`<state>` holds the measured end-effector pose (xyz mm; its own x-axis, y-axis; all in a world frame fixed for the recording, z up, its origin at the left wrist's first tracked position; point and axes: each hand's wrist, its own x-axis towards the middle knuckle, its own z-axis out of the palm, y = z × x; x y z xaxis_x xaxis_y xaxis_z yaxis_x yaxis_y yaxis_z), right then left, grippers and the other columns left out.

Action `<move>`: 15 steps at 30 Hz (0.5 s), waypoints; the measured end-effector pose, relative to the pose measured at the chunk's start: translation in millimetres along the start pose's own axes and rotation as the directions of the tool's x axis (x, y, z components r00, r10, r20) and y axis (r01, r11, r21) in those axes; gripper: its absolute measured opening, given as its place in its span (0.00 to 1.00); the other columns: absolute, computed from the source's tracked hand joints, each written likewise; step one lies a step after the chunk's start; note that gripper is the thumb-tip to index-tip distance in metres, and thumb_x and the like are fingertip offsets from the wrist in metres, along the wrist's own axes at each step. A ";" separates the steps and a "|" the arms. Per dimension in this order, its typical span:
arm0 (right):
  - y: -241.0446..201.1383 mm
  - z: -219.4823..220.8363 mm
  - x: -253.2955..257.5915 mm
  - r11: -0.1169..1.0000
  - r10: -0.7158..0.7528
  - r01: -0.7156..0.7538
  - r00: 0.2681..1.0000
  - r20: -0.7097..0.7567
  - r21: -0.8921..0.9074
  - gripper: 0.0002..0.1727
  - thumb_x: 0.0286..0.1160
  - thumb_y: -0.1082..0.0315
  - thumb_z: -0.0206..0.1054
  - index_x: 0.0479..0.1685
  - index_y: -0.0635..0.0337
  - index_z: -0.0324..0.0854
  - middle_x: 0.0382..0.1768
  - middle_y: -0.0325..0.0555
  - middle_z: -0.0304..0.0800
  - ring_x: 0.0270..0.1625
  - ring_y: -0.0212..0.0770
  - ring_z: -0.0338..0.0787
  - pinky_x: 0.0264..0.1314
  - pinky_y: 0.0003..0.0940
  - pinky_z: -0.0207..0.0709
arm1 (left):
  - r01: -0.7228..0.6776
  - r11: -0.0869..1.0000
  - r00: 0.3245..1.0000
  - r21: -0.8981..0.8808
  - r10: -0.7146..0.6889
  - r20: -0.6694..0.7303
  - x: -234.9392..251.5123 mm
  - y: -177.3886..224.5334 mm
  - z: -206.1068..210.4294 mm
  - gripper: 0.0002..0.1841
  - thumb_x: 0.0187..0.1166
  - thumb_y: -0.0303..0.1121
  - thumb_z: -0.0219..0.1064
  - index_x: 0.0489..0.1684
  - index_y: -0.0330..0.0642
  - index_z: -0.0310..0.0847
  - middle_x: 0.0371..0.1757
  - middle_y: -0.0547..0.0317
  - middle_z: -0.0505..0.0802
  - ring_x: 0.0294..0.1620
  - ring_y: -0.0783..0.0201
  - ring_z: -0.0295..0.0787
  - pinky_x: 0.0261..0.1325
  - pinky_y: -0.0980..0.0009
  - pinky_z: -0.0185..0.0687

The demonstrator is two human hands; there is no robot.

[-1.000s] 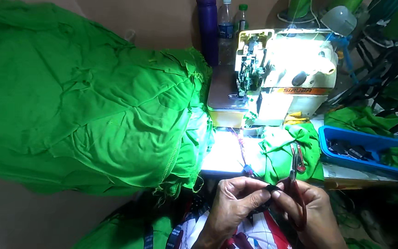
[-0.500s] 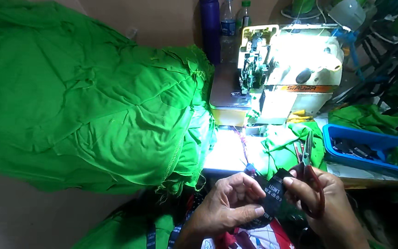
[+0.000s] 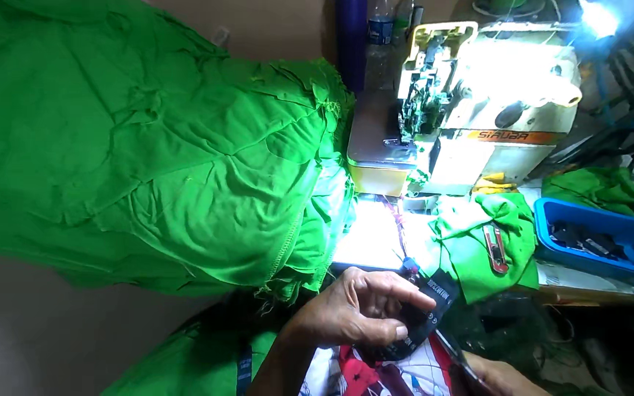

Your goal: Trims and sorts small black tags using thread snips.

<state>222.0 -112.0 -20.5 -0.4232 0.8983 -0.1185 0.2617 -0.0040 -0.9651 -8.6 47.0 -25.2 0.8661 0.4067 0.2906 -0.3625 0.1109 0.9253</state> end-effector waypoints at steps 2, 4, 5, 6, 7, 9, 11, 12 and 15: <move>0.5 0.1 3.1 1.000 -0.001 0.001 0.998 0.056 0.000 0.42 0.83 0.30 0.46 0.40 0.68 0.77 0.30 0.42 0.80 0.34 0.24 0.79 0.37 0.23 0.72 | 0.018 1.000 1.000 -0.010 -0.018 0.016 2.2 -1.3 0.8 0.23 0.65 0.10 0.66 0.60 0.32 0.87 0.59 0.69 0.92 0.49 0.83 0.88 0.53 0.83 0.86; 1.3 -1.2 8.0 1.000 -0.025 0.025 0.997 0.068 0.002 0.40 0.84 0.32 0.48 0.39 0.68 0.77 0.28 0.40 0.77 0.33 0.22 0.77 0.36 0.21 0.70 | 0.039 0.999 0.999 0.003 -0.039 0.035 4.1 -2.4 1.1 0.22 0.65 0.10 0.66 0.61 0.30 0.86 0.58 0.68 0.92 0.46 0.84 0.87 0.50 0.84 0.85; 1.6 -1.4 10.5 0.999 -0.039 0.039 0.997 0.065 0.001 0.39 0.85 0.33 0.48 0.37 0.67 0.77 0.27 0.38 0.76 0.32 0.21 0.76 0.36 0.19 0.68 | 0.046 0.999 0.998 0.022 -0.047 0.039 4.7 -2.4 1.2 0.22 0.65 0.11 0.66 0.61 0.29 0.85 0.58 0.67 0.91 0.44 0.85 0.86 0.48 0.85 0.84; 1.7 -1.5 12.7 0.999 -0.051 0.051 0.997 0.060 0.001 0.39 0.85 0.33 0.49 0.36 0.66 0.77 0.27 0.37 0.76 0.32 0.20 0.75 0.36 0.18 0.67 | 0.056 0.998 0.997 0.034 -0.057 0.042 5.0 -2.1 1.3 0.23 0.64 0.11 0.65 0.62 0.28 0.84 0.58 0.66 0.91 0.43 0.85 0.86 0.47 0.85 0.84; 1.9 -1.6 14.4 0.998 -0.060 0.060 0.997 0.055 0.003 0.38 0.85 0.33 0.50 0.35 0.66 0.77 0.26 0.36 0.76 0.32 0.19 0.75 0.36 0.18 0.66 | 0.062 0.997 0.997 0.042 -0.064 0.044 4.8 -1.9 1.3 0.23 0.64 0.11 0.65 0.62 0.28 0.84 0.58 0.66 0.91 0.42 0.86 0.85 0.46 0.86 0.84; 2.3 -1.7 16.9 0.998 -0.064 0.064 0.997 0.047 0.005 0.35 0.86 0.36 0.51 0.34 0.64 0.77 0.25 0.33 0.75 0.31 0.17 0.74 0.34 0.16 0.65 | 0.068 0.997 0.996 0.048 -0.070 0.059 3.7 -1.6 0.9 0.23 0.64 0.11 0.65 0.62 0.28 0.84 0.57 0.66 0.91 0.40 0.86 0.84 0.43 0.87 0.82; 2.7 -1.3 18.4 0.998 -0.059 0.058 0.997 0.040 0.010 0.34 0.85 0.36 0.52 0.32 0.62 0.77 0.24 0.31 0.73 0.29 0.15 0.72 0.33 0.15 0.63 | 0.062 0.997 0.995 0.051 -0.066 0.069 3.3 -2.0 0.6 0.23 0.64 0.11 0.65 0.62 0.27 0.84 0.57 0.65 0.91 0.40 0.87 0.83 0.42 0.88 0.80; 2.9 -1.2 19.0 0.998 -0.055 0.054 0.998 0.035 0.019 0.33 0.85 0.36 0.53 0.31 0.61 0.77 0.23 0.29 0.72 0.28 0.15 0.71 0.32 0.15 0.62 | 0.065 0.996 0.995 0.054 -0.068 0.066 3.2 -2.1 0.4 0.23 0.64 0.11 0.65 0.62 0.27 0.84 0.57 0.65 0.91 0.40 0.87 0.83 0.42 0.88 0.80; 4.5 -0.3 19.9 0.998 -0.039 0.039 0.999 0.012 0.050 0.32 0.84 0.36 0.55 0.28 0.57 0.76 0.22 0.26 0.71 0.27 0.13 0.69 0.30 0.14 0.61 | 0.083 0.995 0.995 0.056 -0.087 0.058 3.1 -2.1 -0.4 0.23 0.64 0.11 0.65 0.62 0.28 0.84 0.57 0.66 0.91 0.41 0.87 0.83 0.43 0.87 0.81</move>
<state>215.1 -94.0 -27.2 -0.4437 0.8923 -0.0831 0.2018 0.0091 -0.9794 -5.4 48.3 -26.3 0.9128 0.3421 0.2229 -0.2691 0.0935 0.9586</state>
